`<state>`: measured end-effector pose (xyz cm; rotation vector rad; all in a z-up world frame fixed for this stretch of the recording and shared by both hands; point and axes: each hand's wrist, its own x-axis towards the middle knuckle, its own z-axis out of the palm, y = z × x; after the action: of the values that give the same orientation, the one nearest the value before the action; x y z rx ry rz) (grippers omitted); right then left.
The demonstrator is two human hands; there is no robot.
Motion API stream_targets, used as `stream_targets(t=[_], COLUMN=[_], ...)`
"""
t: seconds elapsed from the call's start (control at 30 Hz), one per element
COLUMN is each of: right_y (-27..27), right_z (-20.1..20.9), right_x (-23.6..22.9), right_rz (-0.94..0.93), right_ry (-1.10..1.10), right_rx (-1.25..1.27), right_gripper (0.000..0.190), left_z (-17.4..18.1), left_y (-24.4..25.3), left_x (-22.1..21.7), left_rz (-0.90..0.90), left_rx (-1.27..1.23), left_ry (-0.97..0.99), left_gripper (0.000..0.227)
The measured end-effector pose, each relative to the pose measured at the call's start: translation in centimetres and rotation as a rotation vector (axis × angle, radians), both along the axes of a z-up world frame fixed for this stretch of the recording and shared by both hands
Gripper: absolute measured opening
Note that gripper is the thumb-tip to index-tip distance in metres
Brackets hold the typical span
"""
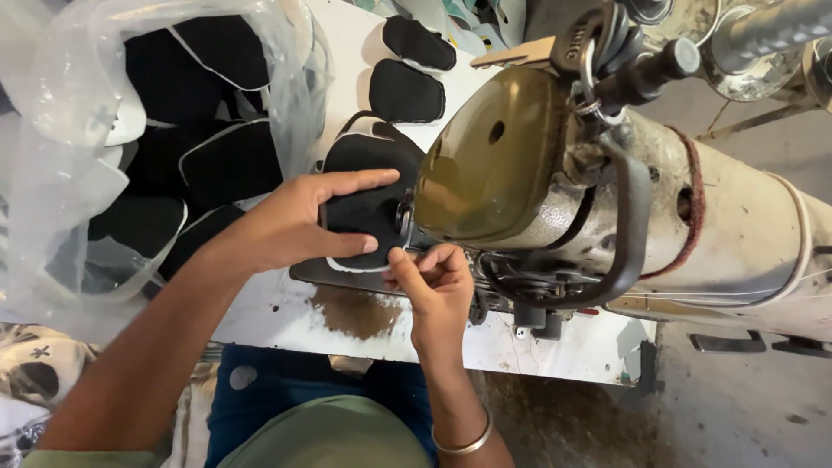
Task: The person uses a sewing machine to stitch black and white shoe parts. They repeatedly pick up a shoe part, guide it under the machine's needle to sew the edges, and then place the finished item on a pile.
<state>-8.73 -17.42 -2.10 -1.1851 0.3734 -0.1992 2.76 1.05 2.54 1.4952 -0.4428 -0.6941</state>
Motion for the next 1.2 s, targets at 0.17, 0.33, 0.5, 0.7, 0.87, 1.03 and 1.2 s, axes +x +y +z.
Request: stream_targets(t=[0.17, 0.33, 0.5, 0.7, 0.87, 1.03, 1.2], right_y=[-0.4, -0.3, -0.3, -0.4, -0.4, -0.5, -0.9], right_z=[-1.1, -0.2, -0.2, -1.7, -1.0, -0.5, -1.7], right_x=[0.6, 0.7, -0.2, 0.5, 0.9, 0.4, -0.6], right_rz=[-0.078, -0.113, 0.021, -0.105, -0.141, -0.073, 0.006], right_ry=[0.031, 0.079, -0.027, -0.024, 0.056, 0.093, -0.082], right_rx=[-0.013, -0.044, 0.027, 0.067, 0.05, 0.041, 0.099], right_gripper=[0.032, 0.031, 0.033, 0.039, 0.039, 0.032, 0.034], left_z=[-1.0, -1.5, -5.7, -4.5, -3.5, -6.5, -7.2], left_y=[-0.4, -1.3, -3.7, -2.4, -1.7, -2.1, -4.7], left_x=[0.2, -2.3, -9.5, -8.2, -8.5, -12.7, -14.5], left_rz=[0.038, 0.188, 0.654, 0.938, 0.862, 0.83, 0.793], left_rx=[-0.049, -0.086, -0.229, -0.101, -0.085, 0.011, -0.083], left_ry=[0.011, 0.056, -0.038, -0.005, -0.09, -0.064, 0.016], left_gripper=[0.077, 0.08, 0.068, 0.037, 0.035, 0.037, 0.035])
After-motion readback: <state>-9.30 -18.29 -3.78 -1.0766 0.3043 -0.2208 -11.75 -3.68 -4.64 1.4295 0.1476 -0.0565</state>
